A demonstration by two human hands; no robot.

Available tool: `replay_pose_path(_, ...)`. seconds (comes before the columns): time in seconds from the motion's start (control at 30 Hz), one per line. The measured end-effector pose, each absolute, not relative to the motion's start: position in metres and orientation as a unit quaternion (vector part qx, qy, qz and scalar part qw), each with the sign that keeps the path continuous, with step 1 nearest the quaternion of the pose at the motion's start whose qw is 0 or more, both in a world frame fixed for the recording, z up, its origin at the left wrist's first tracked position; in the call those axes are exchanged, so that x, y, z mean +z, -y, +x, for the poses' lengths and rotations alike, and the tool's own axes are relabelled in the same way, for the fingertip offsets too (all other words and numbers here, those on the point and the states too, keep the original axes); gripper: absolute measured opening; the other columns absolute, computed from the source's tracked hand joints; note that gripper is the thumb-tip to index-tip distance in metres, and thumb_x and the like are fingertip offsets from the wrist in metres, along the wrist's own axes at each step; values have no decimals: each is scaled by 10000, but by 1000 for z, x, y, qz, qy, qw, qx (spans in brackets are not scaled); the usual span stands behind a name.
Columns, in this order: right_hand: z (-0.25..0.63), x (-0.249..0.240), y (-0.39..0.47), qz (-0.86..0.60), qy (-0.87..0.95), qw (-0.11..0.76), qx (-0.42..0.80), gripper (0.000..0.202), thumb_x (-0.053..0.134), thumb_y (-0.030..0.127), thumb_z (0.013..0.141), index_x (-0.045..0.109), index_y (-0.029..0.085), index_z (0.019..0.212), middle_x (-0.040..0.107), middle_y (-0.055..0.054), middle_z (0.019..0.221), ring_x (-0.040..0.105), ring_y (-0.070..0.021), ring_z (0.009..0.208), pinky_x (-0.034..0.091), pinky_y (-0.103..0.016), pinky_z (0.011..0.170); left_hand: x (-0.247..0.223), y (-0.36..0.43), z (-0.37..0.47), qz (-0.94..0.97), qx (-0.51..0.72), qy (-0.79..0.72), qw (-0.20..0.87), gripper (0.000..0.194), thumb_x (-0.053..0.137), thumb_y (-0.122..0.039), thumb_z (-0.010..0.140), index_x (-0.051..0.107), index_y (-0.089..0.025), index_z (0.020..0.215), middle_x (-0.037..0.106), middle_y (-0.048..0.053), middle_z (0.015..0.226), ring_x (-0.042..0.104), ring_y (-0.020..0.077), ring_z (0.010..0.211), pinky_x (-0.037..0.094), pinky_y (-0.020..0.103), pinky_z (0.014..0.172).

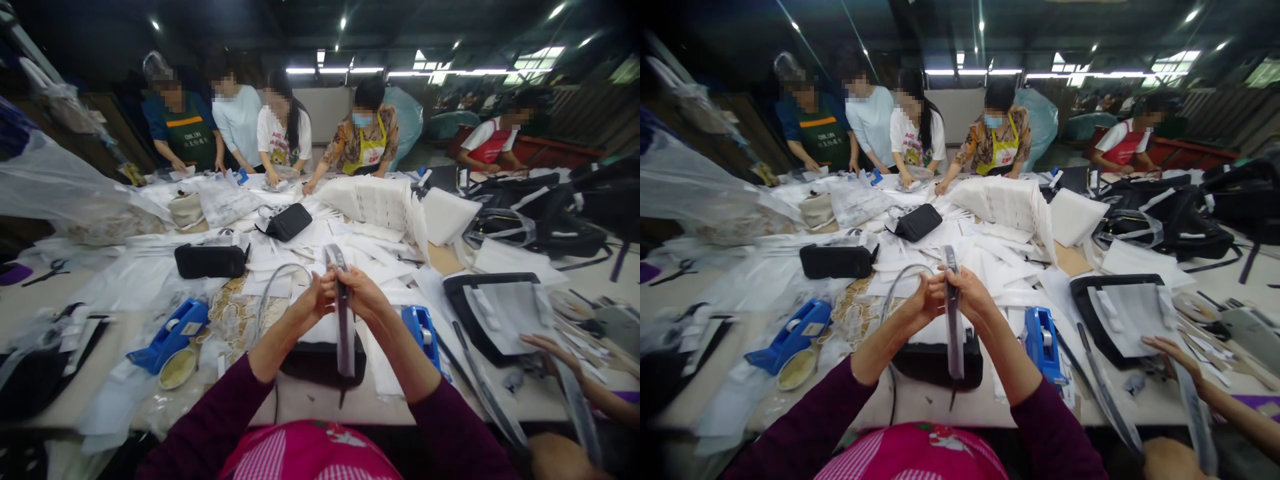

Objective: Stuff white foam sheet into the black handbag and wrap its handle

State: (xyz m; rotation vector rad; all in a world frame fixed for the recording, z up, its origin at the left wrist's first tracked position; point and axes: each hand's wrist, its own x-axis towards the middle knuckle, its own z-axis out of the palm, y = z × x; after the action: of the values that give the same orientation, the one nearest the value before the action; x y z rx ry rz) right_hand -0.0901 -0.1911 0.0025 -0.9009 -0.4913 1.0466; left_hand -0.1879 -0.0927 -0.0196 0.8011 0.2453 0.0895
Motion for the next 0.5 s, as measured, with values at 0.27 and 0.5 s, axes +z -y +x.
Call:
replay_pose_path(0.27,-51,9,134,-450,228,754,421,373,684,449,744,584,174,974,660,-62,966,619,-165,846,513,-304,734,-23,86,-215,532,-24,-128,837,427,672,-443,786,631,-61,974,701,185,880,684,230,742,518,356,765)
replay_pose_path(0.5,-120,-43,194,-608,249,591,468,663,560,762,640,643,134,837,593,-36,570,482,-107,430,368,-243,412,-26,48,-194,506,211,-220,807,506,714,-489,717,603,-96,1016,700,159,945,691,227,770,527,343,765)
